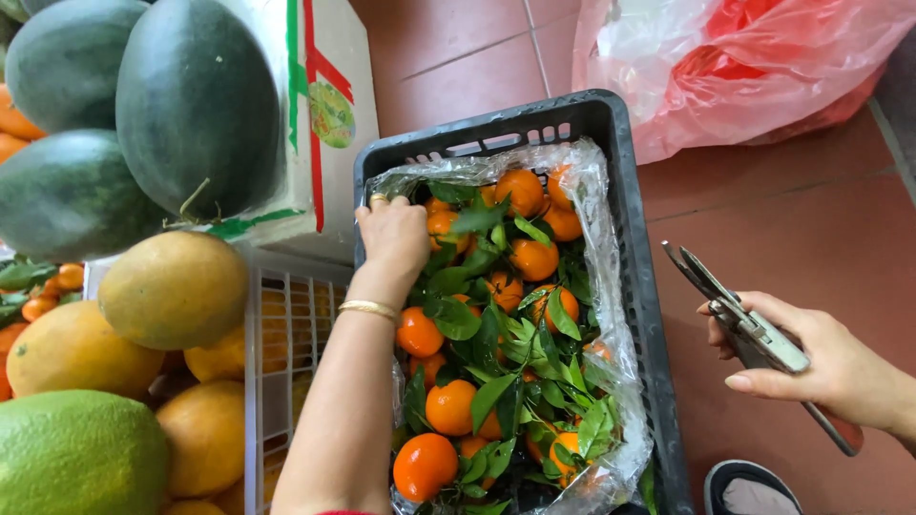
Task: Trimming the stems and leaves off citrus fruits using pruning shears and sorting them into a crate.
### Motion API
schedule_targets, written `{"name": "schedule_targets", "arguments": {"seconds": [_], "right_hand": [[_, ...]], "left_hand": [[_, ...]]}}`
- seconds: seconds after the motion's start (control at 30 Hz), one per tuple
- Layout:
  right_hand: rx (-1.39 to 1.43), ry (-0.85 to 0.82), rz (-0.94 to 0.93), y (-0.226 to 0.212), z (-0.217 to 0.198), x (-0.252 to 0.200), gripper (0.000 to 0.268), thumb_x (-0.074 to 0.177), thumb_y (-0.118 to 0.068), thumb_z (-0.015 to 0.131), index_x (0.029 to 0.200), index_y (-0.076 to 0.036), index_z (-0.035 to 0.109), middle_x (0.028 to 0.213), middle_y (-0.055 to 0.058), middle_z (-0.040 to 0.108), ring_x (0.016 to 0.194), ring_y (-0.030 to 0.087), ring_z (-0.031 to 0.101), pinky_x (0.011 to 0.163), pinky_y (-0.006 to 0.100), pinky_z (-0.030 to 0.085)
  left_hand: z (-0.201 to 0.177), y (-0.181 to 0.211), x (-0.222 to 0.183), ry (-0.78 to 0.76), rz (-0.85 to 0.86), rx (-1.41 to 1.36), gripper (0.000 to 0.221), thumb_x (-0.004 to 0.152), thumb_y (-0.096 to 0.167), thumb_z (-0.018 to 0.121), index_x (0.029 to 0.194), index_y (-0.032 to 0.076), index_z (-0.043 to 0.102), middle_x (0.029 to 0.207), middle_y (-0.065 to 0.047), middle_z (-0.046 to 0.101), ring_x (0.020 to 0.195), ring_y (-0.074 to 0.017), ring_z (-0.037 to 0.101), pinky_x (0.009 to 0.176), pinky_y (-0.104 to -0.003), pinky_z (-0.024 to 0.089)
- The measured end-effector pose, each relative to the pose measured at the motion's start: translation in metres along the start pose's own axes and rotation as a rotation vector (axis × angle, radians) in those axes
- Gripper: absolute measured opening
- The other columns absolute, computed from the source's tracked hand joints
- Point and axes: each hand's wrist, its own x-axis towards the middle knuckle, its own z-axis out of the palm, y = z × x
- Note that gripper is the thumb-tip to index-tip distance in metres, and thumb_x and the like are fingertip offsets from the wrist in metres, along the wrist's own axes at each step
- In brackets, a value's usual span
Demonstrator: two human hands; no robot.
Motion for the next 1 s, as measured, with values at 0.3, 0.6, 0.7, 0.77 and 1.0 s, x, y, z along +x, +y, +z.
{"name": "schedule_targets", "arguments": {"seconds": [0.3,0.6,0.7,0.77,1.0], "right_hand": [[-0.016,-0.044,-0.057,-0.005,0.001,-0.006,0.071,0.06,-0.012,0.093,0.129,-0.018,0.076,0.104,0.001,0.088,0.095,0.018,0.083,0.092,0.033,0.06],[0.045,0.024,-0.082,0.01,-0.004,-0.011,0.078,0.057,-0.002,0.093,0.133,-0.015,0.076,0.102,0.007,0.088,0.093,0.022,0.082,0.094,0.035,0.059],[0.071,0.021,-0.075,0.007,-0.004,-0.01,0.078,0.058,-0.002,0.092,0.133,-0.014,0.076,0.103,0.008,0.088,0.093,0.024,0.082,0.094,0.036,0.059],[0.058,0.015,-0.086,0.008,-0.003,-0.007,0.078,0.058,-0.005,0.093,0.133,-0.015,0.076,0.103,0.006,0.088,0.093,0.022,0.082,0.094,0.035,0.059],[0.048,-0.007,-0.071,0.017,-0.004,-0.003,0.077,0.057,-0.012,0.095,0.131,-0.016,0.077,0.103,0.005,0.089,0.092,0.021,0.084,0.092,0.034,0.062]], "left_hand": [[-0.07,0.065,-0.059,-0.255,0.052,-0.551,0.019,0.09,0.03,0.065,0.1,0.017,0.075,0.094,-0.001,0.073,0.086,-0.0178,0.067,0.073,-0.034,0.055],[0.017,0.08,-0.023,0.1,-0.177,-0.735,0.024,0.097,0.014,0.051,0.112,0.014,0.07,0.103,-0.011,0.068,0.086,-0.0289,0.065,0.066,-0.042,0.057],[0.038,0.047,0.011,0.2,-0.245,-0.632,0.034,0.095,0.014,0.052,0.127,0.013,0.063,0.126,-0.018,0.059,0.11,-0.0423,0.057,0.085,-0.054,0.052],[0.036,0.036,0.021,0.067,-0.256,-0.624,0.046,0.095,0.017,0.049,0.141,0.013,0.054,0.141,-0.021,0.051,0.123,-0.0472,0.05,0.097,-0.057,0.048],[0.03,0.043,0.023,-0.255,-0.308,-0.695,0.087,0.081,0.029,0.075,0.156,0.023,0.03,0.147,-0.018,0.04,0.131,-0.0448,0.05,0.105,-0.053,0.047]]}}
